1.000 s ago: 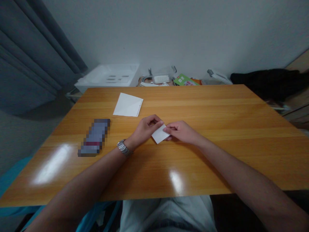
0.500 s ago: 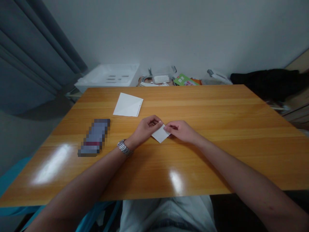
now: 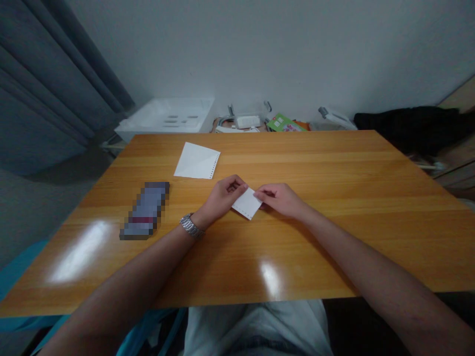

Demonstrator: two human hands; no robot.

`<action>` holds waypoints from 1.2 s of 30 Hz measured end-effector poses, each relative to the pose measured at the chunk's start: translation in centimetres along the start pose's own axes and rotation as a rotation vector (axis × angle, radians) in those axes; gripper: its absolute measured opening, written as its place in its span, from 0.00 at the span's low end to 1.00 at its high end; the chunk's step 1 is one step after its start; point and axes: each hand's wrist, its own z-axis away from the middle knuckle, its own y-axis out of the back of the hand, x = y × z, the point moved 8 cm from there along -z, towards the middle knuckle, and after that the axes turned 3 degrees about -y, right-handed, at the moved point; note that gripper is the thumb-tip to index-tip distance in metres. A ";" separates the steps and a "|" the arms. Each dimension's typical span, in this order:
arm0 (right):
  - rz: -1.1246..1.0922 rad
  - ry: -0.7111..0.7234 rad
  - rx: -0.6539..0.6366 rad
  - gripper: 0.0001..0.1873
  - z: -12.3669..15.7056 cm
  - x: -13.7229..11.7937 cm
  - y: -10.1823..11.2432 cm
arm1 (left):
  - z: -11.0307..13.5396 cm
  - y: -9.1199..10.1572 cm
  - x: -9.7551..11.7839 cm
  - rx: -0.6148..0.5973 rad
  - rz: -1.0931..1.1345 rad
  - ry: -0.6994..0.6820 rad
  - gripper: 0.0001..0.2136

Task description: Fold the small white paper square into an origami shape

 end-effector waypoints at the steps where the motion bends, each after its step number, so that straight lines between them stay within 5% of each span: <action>1: -0.051 -0.020 -0.008 0.20 0.0 0.3 -0.1 | -0.1 0.2 -0.1 0.018 0.004 0.000 0.14; 5: -0.127 -0.057 -0.024 0.20 -0.1 0.8 -0.1 | -0.3 0.5 -0.4 0.036 -0.026 0.008 0.14; 12: 0.073 0.002 0.049 0.17 -0.3 0.5 0.8 | -0.3 0.7 -1.1 0.038 -0.125 -0.006 0.12; 17: 0.324 0.070 0.134 0.15 -0.2 -0.6 1.9 | -0.2 1.1 0.5 0.046 -0.414 -0.200 0.10; 23: 0.455 0.110 0.133 0.15 -0.4 -0.5 1.9 | 0.3 0.0 1.5 -0.121 -0.665 -0.369 0.14; 30: 0.539 0.162 0.172 0.13 -0.5 -0.3 1.8 | 0.6 -0.6 0.0 -0.228 -0.866 -0.370 0.17; 36: 0.552 0.268 0.221 0.09 -0.2 -0.8 2.0 | 0.6 -0.2 0.0 -0.186 -1.001 -0.341 0.17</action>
